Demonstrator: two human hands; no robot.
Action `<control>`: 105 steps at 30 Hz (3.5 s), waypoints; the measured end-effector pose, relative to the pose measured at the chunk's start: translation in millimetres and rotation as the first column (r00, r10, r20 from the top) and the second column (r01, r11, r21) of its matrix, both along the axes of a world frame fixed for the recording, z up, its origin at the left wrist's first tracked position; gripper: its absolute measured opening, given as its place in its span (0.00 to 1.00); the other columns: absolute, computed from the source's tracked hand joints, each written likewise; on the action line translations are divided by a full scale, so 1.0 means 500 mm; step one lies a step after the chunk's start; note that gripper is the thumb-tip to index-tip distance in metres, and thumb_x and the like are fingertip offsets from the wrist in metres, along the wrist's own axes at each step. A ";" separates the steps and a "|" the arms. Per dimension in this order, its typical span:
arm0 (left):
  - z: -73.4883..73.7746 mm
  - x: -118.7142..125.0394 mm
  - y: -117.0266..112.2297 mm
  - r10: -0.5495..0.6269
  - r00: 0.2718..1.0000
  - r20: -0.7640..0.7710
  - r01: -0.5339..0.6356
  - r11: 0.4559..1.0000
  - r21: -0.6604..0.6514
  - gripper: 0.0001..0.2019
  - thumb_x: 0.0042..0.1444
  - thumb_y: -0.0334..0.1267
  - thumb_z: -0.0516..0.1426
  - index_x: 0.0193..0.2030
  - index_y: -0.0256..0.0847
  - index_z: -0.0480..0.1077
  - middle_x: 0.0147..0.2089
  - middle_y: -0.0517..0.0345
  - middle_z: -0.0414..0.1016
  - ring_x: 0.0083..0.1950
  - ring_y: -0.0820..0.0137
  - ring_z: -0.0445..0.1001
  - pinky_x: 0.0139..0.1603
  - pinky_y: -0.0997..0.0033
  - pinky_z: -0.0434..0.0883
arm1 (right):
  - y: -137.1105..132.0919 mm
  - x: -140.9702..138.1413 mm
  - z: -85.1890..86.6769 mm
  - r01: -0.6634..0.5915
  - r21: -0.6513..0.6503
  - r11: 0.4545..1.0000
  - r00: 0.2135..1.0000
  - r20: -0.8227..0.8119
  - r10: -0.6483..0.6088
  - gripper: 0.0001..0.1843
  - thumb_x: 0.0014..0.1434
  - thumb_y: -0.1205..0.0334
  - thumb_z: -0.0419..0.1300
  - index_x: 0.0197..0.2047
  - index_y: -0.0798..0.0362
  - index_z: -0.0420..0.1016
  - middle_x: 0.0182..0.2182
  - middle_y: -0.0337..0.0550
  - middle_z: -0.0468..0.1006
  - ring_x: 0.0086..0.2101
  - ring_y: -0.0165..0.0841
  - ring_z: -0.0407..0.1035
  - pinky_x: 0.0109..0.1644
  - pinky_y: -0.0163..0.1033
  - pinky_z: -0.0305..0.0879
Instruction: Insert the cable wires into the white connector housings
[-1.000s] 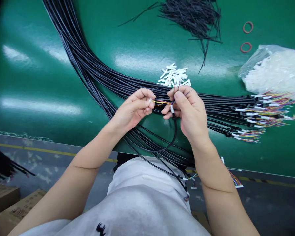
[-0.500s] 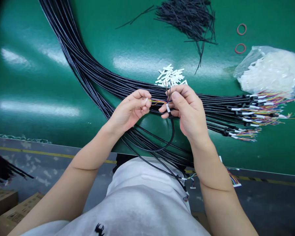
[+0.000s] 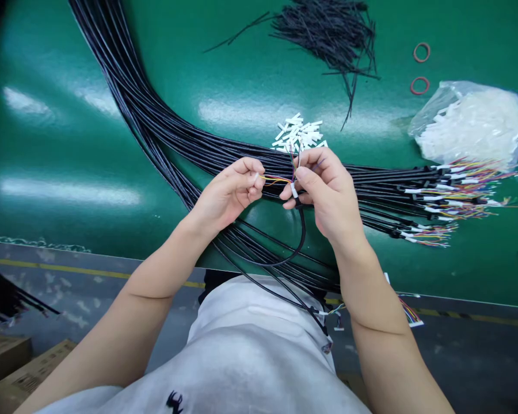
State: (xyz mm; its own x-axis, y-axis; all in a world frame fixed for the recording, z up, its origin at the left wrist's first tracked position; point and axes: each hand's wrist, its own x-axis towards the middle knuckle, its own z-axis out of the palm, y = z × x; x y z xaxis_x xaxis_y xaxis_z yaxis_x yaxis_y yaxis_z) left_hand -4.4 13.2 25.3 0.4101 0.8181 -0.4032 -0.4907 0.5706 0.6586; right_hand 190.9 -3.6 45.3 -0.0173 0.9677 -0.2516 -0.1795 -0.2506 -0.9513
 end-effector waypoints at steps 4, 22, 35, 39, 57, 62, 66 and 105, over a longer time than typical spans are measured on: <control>0.002 0.002 0.000 0.007 1.000 -0.009 -0.007 1.000 -0.005 0.06 0.53 0.29 0.66 0.39 0.37 0.77 0.30 0.65 0.77 0.29 0.86 0.74 0.32 0.89 0.72 | 0.001 0.003 0.011 -0.045 -0.036 0.998 0.999 0.018 0.046 0.07 0.58 0.62 0.70 0.40 0.47 0.79 0.29 0.34 0.75 0.26 0.27 0.75 0.25 0.31 0.77; 0.000 0.003 0.001 0.005 1.000 0.005 -0.005 1.000 -0.009 0.08 0.51 0.29 0.67 0.38 0.37 0.77 0.29 0.66 0.78 0.28 0.86 0.74 0.32 0.89 0.72 | 0.008 0.009 0.002 -0.085 0.060 0.995 0.996 0.045 0.082 0.08 0.54 0.67 0.70 0.32 0.48 0.76 0.28 0.33 0.75 0.23 0.25 0.75 0.24 0.31 0.75; 0.005 0.002 0.000 -0.011 1.000 -0.028 0.011 1.000 0.022 0.07 0.52 0.29 0.65 0.38 0.37 0.76 0.29 0.66 0.76 0.28 0.86 0.72 0.32 0.89 0.71 | 0.005 0.016 -0.006 -0.100 0.015 0.995 0.990 0.099 0.098 0.06 0.59 0.65 0.70 0.35 0.48 0.76 0.22 0.31 0.72 0.20 0.26 0.72 0.23 0.32 0.68; 0.005 0.003 -0.002 -0.013 0.999 -0.034 0.014 1.000 0.024 0.07 0.52 0.29 0.65 0.39 0.37 0.76 0.30 0.66 0.76 0.29 0.86 0.72 0.32 0.89 0.70 | 0.006 0.015 -0.005 -0.113 0.010 0.994 0.989 0.093 0.111 0.05 0.60 0.65 0.68 0.35 0.49 0.76 0.24 0.32 0.73 0.20 0.24 0.71 0.22 0.32 0.67; 0.001 0.010 -0.012 0.014 0.962 -0.272 0.073 0.948 0.308 0.20 0.56 0.56 0.71 0.38 0.41 0.75 0.31 0.64 0.75 0.32 0.80 0.70 0.34 0.78 0.68 | 0.001 0.006 0.004 -0.226 -0.014 0.974 0.974 0.023 0.227 0.17 0.60 0.55 0.73 0.29 0.47 0.70 0.15 0.26 0.65 0.11 0.24 0.59 0.14 0.32 0.51; 0.006 0.005 -0.013 0.007 0.949 -0.314 0.116 0.921 0.372 0.21 0.58 0.57 0.69 0.36 0.41 0.74 0.30 0.65 0.73 0.31 0.80 0.69 0.35 0.76 0.67 | -0.005 0.009 0.005 -0.296 0.001 0.955 0.945 0.144 0.293 0.12 0.65 0.61 0.66 0.31 0.47 0.69 0.13 0.27 0.67 0.12 0.24 0.58 0.17 0.32 0.52; 0.016 0.004 -0.013 0.018 0.949 -0.314 0.122 0.898 0.422 0.21 0.59 0.57 0.69 0.32 0.41 0.72 0.29 0.66 0.70 0.31 0.80 0.67 0.38 0.75 0.68 | -0.008 0.012 0.007 -0.307 0.034 0.951 0.916 0.281 0.286 0.11 0.64 0.63 0.65 0.30 0.47 0.69 0.13 0.28 0.68 0.13 0.26 0.59 0.18 0.33 0.54; -0.012 0.007 -0.020 -0.158 0.975 -0.158 0.189 0.961 0.204 0.25 0.51 0.53 0.75 0.43 0.42 0.70 0.31 0.64 0.82 0.31 0.79 0.79 0.32 0.80 0.72 | -0.025 -0.015 -0.001 -0.215 0.430 0.877 0.742 0.656 -0.140 0.07 0.59 0.68 0.65 0.33 0.44 0.77 0.36 0.44 0.73 0.29 0.34 0.64 0.27 0.42 0.63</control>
State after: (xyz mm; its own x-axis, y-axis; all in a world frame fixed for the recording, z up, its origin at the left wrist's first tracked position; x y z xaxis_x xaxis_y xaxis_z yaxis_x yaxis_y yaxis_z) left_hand -1.1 3.3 19.5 0.5062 0.8129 -0.2880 -0.2912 0.4754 0.8301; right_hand 183.5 -16.1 45.1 -0.0610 0.9667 0.2485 0.5249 0.2428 -0.8158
